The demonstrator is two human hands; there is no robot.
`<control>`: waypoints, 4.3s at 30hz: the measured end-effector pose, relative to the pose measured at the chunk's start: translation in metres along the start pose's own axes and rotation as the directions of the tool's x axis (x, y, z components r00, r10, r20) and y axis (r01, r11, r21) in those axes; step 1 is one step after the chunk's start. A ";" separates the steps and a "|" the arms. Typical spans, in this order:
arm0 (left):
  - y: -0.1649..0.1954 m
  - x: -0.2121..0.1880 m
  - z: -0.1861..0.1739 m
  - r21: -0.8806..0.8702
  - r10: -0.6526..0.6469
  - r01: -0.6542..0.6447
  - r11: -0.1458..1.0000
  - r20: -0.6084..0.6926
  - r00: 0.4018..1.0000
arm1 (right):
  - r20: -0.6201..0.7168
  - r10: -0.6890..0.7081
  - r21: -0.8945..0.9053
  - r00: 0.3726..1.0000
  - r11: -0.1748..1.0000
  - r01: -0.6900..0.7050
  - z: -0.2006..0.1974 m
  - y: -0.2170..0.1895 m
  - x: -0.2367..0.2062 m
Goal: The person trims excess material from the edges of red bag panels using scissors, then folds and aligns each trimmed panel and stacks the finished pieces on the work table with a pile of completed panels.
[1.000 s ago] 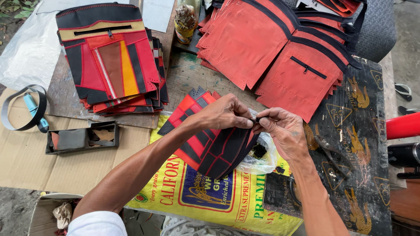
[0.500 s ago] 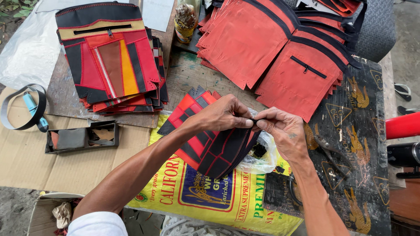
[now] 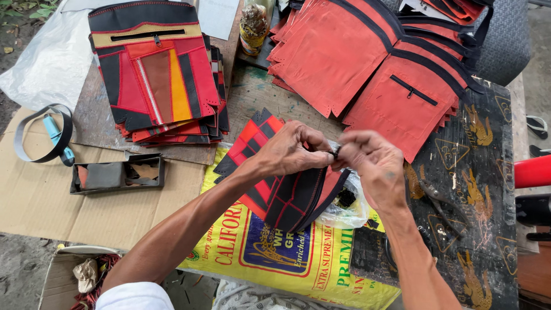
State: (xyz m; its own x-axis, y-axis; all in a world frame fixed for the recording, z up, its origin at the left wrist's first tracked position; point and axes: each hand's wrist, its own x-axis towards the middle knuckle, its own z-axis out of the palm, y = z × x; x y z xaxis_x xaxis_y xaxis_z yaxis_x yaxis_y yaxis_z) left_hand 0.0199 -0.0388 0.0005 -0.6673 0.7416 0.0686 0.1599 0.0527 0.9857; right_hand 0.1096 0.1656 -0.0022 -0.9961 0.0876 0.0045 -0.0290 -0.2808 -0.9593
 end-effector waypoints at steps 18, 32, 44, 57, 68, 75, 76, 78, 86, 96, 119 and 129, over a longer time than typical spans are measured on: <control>0.065 -0.077 -0.179 -0.374 0.268 -0.463 0.804 -0.467 0.843 | 0.138 -0.193 -0.412 0.972 0.881 0.233 -0.044 0.004 0.007; 0.036 -0.001 -0.091 -0.262 0.064 -0.064 0.963 -0.006 0.998 | 0.246 0.047 -0.422 0.968 0.904 0.063 0.034 -0.052 0.063; 0.058 -0.009 -0.083 -0.085 0.070 -0.058 0.995 0.141 0.988 | 0.291 0.011 -0.076 0.957 0.997 0.012 0.039 -0.050 0.035; 0.068 -0.009 -0.077 0.011 0.043 -0.046 0.999 0.186 0.982 | 0.341 0.033 -0.135 0.940 0.991 0.015 0.041 -0.059 0.026; 0.070 -0.011 -0.076 -0.014 0.093 -0.092 0.996 0.275 0.957 | 0.356 0.015 -0.108 0.935 0.994 0.025 0.042 -0.058 0.026; 0.064 -0.015 -0.064 -0.039 0.114 -0.109 0.993 0.133 0.985 | 0.370 -0.101 -0.092 0.924 0.985 0.145 0.032 -0.046 0.022; 0.063 -0.016 -0.062 -0.027 0.136 -0.133 0.991 0.120 0.983 | 0.374 -0.139 -0.074 0.917 0.981 0.178 0.031 -0.045 0.022; 0.061 -0.019 -0.060 -0.002 0.179 -0.179 0.984 0.088 0.980 | 0.347 -0.171 -0.059 0.922 0.977 0.204 0.031 -0.043 0.021; 0.058 -0.023 -0.058 -0.043 0.249 -0.245 0.968 0.104 0.963 | 0.280 -0.148 -0.126 0.948 0.974 0.189 0.039 -0.047 0.015; 0.057 -0.024 -0.060 -0.058 0.192 -0.186 0.981 0.135 0.972 | 0.268 -0.113 -0.109 0.957 0.983 0.147 0.037 -0.047 0.015; 0.050 -0.019 -0.059 -0.135 0.218 -0.198 0.971 0.156 0.963 | 0.301 -0.142 -0.005 0.943 0.989 0.151 0.029 -0.038 0.019; 0.043 -0.016 -0.054 -0.119 0.230 -0.214 0.969 0.132 0.964 | 0.255 -0.157 0.009 0.954 0.987 0.160 0.030 -0.035 0.020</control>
State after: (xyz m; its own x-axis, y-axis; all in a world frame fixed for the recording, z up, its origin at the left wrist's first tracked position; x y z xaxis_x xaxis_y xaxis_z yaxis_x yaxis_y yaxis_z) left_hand -0.0020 -0.0845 0.0499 -0.5108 0.8155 0.2721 0.2114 -0.1877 0.9592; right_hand 0.0882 0.1480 0.0401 -0.9670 -0.1162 0.2267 -0.1886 -0.2716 -0.9437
